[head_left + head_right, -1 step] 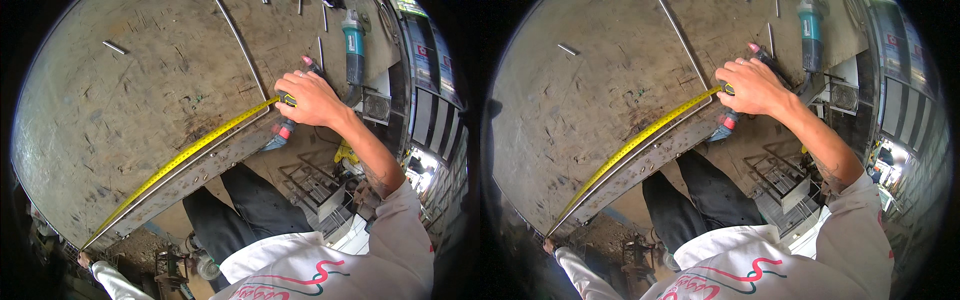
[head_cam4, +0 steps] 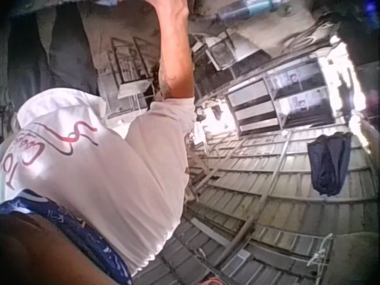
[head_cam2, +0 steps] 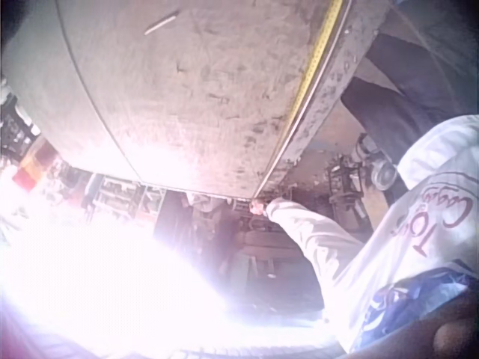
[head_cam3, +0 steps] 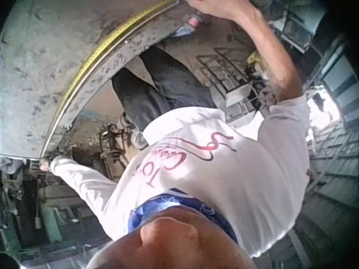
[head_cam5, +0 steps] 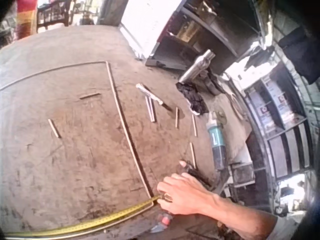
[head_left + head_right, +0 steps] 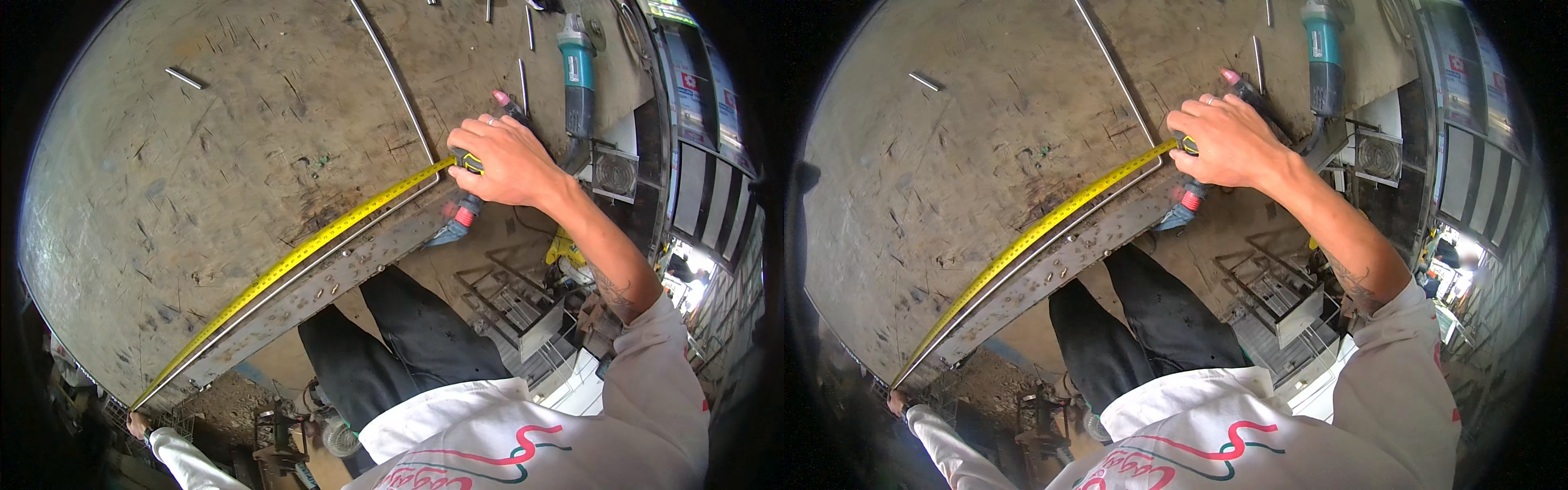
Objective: The person cleans a marker, then uses an angle grinder to cut a metal rod, producing sparks. They measure and align the rod on a metal sheet, tack weld it with a welding torch, and measure the assembled frame. Finally, they place the frame into a wire rack.
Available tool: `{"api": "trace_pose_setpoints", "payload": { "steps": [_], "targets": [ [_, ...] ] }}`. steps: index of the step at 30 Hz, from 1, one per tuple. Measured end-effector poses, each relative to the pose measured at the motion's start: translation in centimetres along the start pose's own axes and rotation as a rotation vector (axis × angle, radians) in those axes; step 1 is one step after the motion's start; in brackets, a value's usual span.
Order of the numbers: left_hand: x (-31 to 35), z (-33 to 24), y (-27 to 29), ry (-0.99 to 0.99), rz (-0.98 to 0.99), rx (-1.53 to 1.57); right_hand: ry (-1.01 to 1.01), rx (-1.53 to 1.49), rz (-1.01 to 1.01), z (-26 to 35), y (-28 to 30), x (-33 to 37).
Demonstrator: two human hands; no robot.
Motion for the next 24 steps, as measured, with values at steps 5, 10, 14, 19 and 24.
{"api": "trace_pose_setpoints", "payload": {
  "steps": [5, 10, 14, 19, 24],
  "targets": [
    [0.7, -1.5, -0.2, -0.085, 0.123, 0.399, -0.039, 0.046, 0.002, -0.5, 0.1, -0.2],
    [2.2, -1.6, -0.2, -0.063, 0.074, 0.536, -0.104, 0.097, 0.0, -0.1, 0.0, 0.0],
    [2.9, -1.0, -0.4, 0.004, -0.017, 0.647, -0.134, 0.103, 0.014, -0.1, 0.0, -0.1],
    [3.1, -1.3, -0.4, 0.012, 0.026, 0.739, -0.116, 0.117, -0.048, 0.1, 0.0, -0.3],
    [3.0, -1.4, -0.3, 0.087, 0.062, 0.667, -0.113, 0.144, -0.093, 0.3, 0.0, -0.3]
  ]
}}
Point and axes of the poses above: each hand's wrist, its own x-axis away from the middle knuckle, its own y-axis out of the back of the hand, z = x × y, the point moved 7 cm from there along -x, towards the middle knuckle, and after that the axes turned 13 degrees about -z, right-handed, at the moved point
